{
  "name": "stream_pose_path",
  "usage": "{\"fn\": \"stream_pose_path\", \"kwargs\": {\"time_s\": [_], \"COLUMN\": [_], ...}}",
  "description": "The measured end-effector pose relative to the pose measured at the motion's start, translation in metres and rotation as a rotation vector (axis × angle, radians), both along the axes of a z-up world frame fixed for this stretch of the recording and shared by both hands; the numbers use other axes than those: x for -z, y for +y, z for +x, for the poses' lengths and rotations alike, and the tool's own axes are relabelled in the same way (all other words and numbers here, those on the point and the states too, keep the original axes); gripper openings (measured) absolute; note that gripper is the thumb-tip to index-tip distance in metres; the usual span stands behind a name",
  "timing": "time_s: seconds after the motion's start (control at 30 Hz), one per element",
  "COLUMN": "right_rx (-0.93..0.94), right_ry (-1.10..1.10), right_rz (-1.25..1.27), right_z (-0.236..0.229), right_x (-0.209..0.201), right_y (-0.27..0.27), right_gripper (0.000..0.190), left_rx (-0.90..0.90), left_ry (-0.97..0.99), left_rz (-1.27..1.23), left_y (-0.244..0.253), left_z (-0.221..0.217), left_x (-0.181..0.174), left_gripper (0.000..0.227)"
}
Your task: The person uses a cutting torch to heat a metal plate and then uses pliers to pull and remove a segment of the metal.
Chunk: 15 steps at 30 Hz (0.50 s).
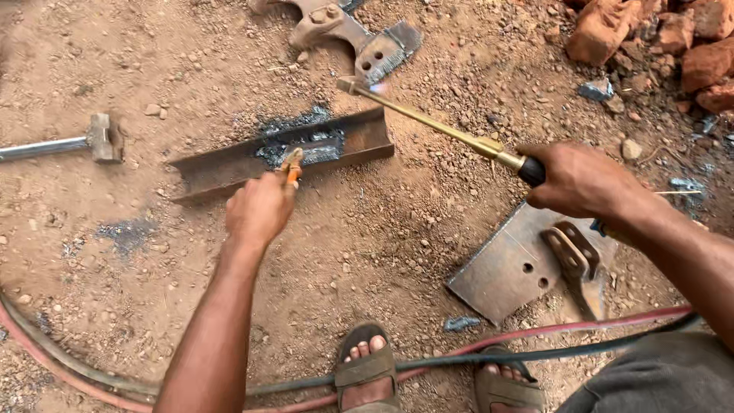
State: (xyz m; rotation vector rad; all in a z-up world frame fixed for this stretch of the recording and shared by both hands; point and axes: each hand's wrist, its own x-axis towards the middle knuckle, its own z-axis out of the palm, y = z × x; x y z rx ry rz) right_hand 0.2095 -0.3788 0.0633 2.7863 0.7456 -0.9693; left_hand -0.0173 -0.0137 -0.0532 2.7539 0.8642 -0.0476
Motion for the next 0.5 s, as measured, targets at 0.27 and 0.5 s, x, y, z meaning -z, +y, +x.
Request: {"fn": "stream_pose_path", "kwargs": {"time_s": [0.27, 0.5], "right_rx": [-0.067, -0.115], "right_ry": [-0.051, -0.076], "right_rz": [0.115, 0.135], "right_z": [-0.004, -0.008], "right_x": [0.007, 0.009], "right_y": [0.008, 0.007], "right_gripper": [0.064, 0.065], "left_rx": [-0.080, -0.194], "left_ry": [0.030, -0.296], "left_rz": [-0.092, -0.156], "left_y": [0.011, 0.029], "left_z": [0.002, -0.023], "left_x": [0.003, 0.006], "left_gripper": [0.047, 0.041]}}
